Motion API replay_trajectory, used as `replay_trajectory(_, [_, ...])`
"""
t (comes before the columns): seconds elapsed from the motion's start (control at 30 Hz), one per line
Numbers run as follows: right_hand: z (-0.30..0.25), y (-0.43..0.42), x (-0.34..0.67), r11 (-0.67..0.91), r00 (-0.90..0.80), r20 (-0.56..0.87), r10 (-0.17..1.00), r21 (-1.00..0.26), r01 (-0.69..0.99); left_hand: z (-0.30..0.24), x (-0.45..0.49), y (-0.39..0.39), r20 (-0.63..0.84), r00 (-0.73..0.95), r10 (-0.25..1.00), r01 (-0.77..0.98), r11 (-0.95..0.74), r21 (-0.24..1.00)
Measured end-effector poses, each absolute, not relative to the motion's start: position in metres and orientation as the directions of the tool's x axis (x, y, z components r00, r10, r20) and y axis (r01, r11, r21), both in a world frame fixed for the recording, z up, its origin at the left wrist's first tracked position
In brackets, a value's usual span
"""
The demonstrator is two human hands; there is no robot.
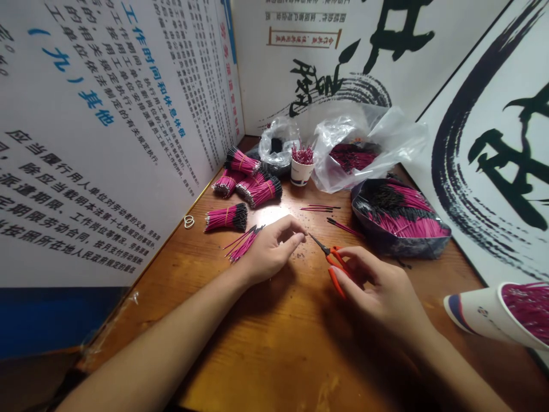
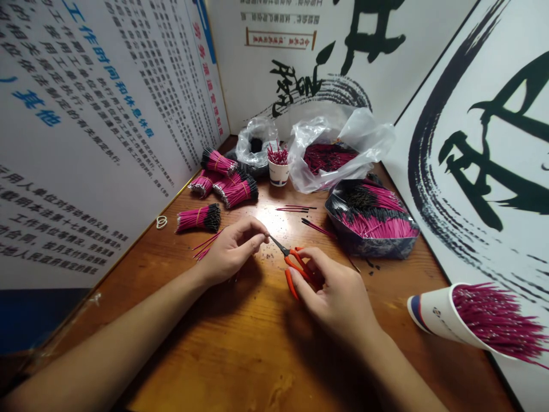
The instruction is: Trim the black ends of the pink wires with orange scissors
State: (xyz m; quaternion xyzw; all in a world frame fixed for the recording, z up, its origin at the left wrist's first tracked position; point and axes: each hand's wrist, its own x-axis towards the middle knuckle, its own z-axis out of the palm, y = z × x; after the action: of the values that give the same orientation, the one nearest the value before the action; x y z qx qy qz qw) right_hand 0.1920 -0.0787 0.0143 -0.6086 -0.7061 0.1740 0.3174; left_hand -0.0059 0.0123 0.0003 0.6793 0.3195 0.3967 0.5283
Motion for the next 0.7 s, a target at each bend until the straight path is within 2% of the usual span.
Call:
replay_trajectory(0.17, [0.0148, -0.0778, 0.194, 0.229, -0.093, 0.25, 0.964, -0.597, 0.769, 0.0003, -0.0059, 0.0122, 0.206, 0.489, 0.848, 0.023, -0.248, 0.968])
replay_trajectory(0.7, [0.014, -0.0788, 0.194, 0.213, -0.079, 0.24, 0.968, -0.608, 0.765, 0.0008, -0.0056, 0.0114, 0.221, 0.486, 0.845, 0.029, -0.269, 0.963])
